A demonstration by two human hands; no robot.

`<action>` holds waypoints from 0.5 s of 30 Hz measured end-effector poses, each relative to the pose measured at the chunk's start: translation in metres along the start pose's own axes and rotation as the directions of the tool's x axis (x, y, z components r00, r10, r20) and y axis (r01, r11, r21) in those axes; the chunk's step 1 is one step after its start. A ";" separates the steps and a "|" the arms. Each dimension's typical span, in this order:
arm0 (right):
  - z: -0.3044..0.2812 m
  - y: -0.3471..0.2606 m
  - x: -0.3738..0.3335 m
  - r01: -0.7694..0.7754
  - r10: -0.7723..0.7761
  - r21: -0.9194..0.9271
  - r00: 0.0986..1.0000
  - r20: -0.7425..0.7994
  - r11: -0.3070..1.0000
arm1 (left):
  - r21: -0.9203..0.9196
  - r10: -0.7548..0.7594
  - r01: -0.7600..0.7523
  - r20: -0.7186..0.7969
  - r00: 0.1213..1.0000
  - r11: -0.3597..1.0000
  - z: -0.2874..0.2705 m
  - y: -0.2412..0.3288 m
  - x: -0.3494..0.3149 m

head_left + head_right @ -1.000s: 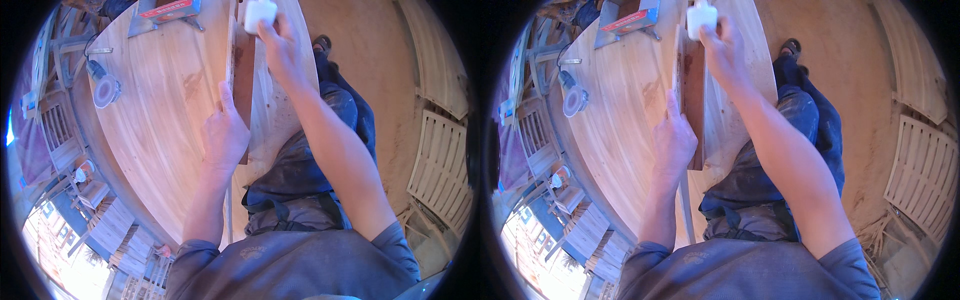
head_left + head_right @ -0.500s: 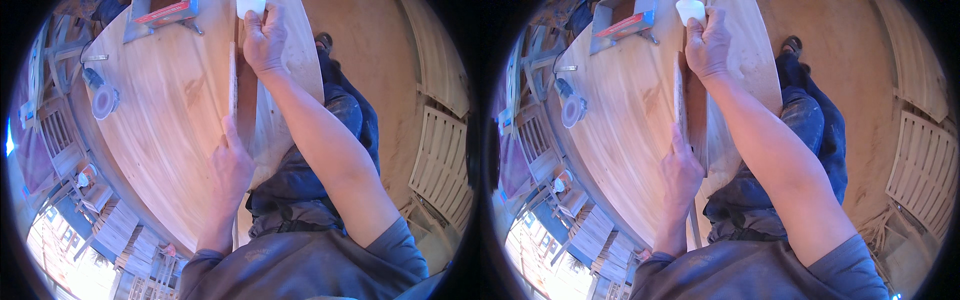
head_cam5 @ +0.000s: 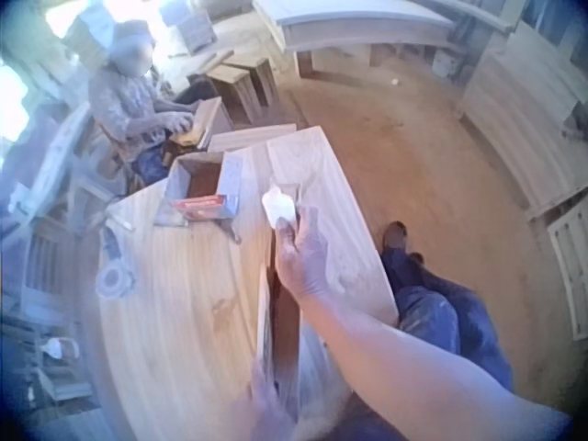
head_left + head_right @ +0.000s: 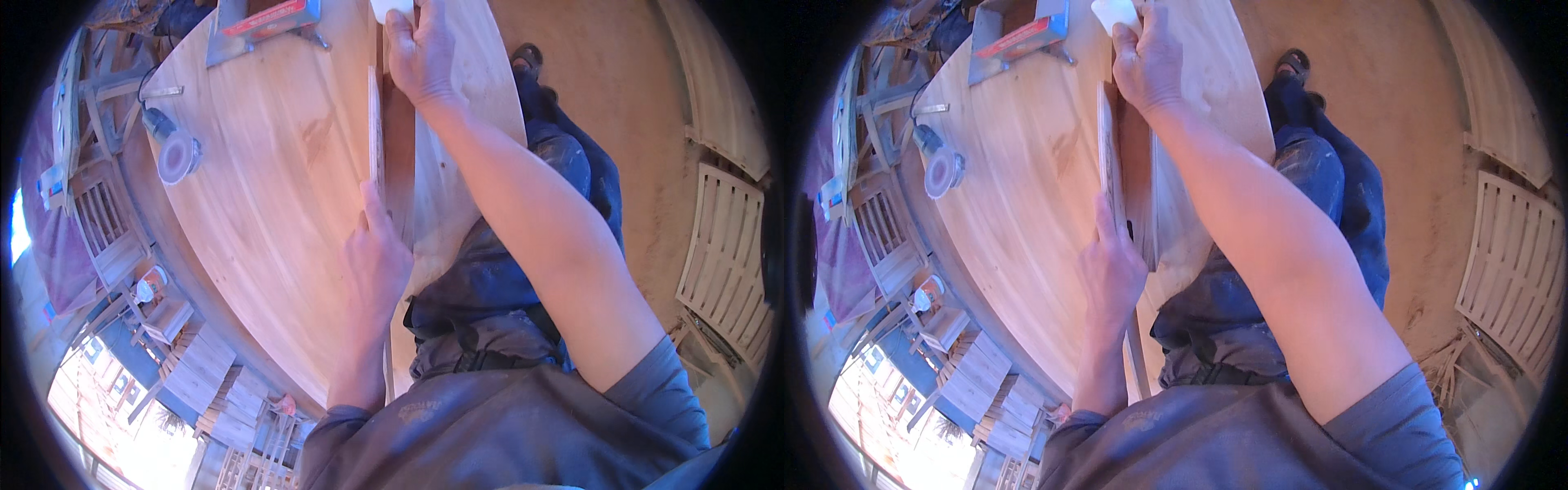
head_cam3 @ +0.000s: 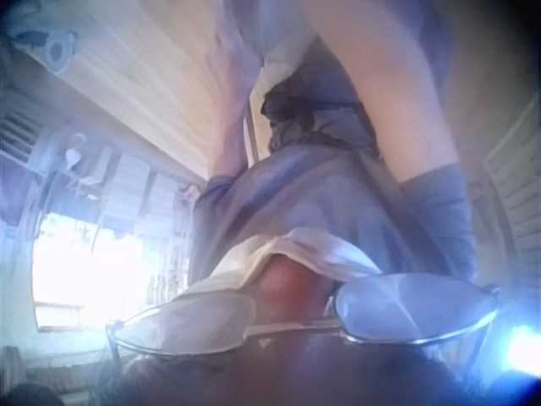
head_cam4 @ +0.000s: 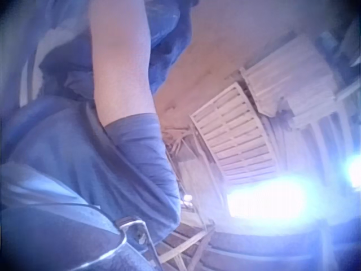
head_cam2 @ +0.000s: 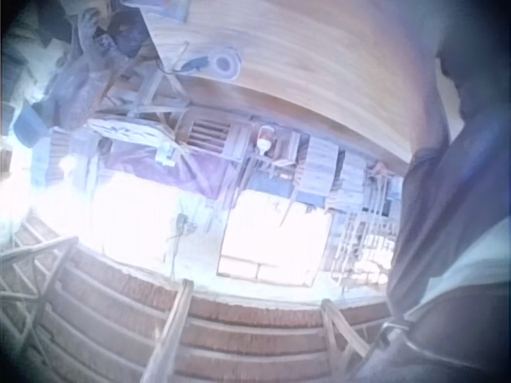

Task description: The person uses a power sander to smooth wood pieces, applies glue to a groove in one wood piece, and then fits a smaller wood strip into it.

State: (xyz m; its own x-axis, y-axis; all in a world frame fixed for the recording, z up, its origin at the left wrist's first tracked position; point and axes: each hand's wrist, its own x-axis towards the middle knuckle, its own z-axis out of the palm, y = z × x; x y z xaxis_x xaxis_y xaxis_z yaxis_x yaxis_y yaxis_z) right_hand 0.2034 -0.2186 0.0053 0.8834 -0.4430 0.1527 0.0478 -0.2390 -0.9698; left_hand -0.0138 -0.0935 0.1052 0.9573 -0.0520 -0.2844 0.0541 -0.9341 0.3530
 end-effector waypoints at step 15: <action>-0.139 -0.033 -0.124 -0.625 0.545 0.180 0.763 0.348 0.759 | 0.031 -0.030 0.031 -0.032 0.999 0.999 0.004 -0.002 0.001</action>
State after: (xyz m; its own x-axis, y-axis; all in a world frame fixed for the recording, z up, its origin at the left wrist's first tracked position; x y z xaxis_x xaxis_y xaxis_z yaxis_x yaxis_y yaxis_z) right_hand 0.0277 -0.2762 0.0449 0.8619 -0.1675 -0.4786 -0.4320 0.2515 -0.8661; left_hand -0.0142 -0.0930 0.1003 0.9639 -0.0127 -0.2660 0.0749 -0.9456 0.3165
